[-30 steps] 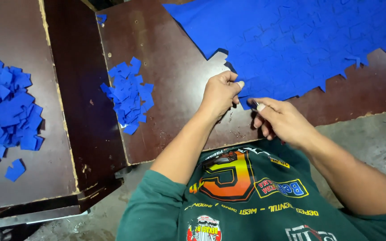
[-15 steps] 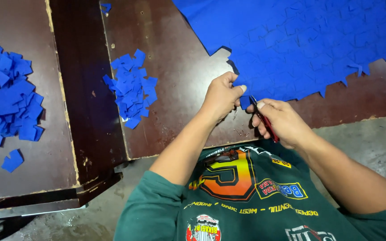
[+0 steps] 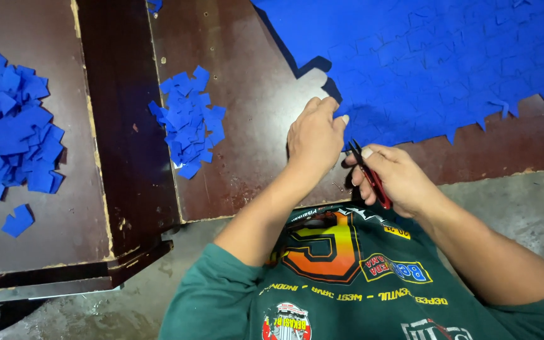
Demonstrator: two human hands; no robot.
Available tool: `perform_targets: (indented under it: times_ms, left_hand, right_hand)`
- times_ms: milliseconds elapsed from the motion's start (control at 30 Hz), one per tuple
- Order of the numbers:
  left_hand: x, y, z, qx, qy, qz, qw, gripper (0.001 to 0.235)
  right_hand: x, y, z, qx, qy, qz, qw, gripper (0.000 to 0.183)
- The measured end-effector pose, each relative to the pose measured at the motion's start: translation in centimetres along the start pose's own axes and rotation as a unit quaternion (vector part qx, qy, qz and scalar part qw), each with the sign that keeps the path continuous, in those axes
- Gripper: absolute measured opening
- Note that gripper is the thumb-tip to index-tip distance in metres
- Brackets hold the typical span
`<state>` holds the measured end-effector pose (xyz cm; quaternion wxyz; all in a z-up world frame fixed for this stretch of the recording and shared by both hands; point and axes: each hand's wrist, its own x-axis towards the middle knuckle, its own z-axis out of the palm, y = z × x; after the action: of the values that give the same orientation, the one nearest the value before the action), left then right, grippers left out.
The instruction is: Cutting out small blue fabric pieces from a larger sheet using a small hand-held cutting tool.
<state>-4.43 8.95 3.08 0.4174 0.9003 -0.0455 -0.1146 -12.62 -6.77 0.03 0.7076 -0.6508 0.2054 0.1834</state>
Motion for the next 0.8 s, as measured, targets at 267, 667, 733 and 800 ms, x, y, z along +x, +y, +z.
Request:
perform_targets:
  times_ms: [267, 667, 733, 800]
  left_hand:
    - [1.8, 0.1, -0.4, -0.152, -0.045, -0.138, 0.978, 0.016]
    - [2.6, -3.2, 2.3, -0.375, -0.017, -0.142, 0.916, 0.018]
    - [2.7, -3.5, 2.7, -0.386, -0.028, -0.136, 0.912, 0.019]
    - [2.7, -3.6, 2.5, -0.389, -0.024, -0.130, 0.912, 0.020]
  right_hand:
    - [2.1, -1.6, -0.7, -0.016, 0.018, -0.060, 0.998, 0.028]
    - [3.4, -0.6, 0.9, -0.029, 0.021, -0.055, 0.998, 0.025]
    - [3.1, -0.9, 1.1, -0.035, 0.026, -0.070, 0.997, 0.025]
    - [3.4, -0.7, 1.1, -0.039, 0.022, -0.078, 0.996, 0.026]
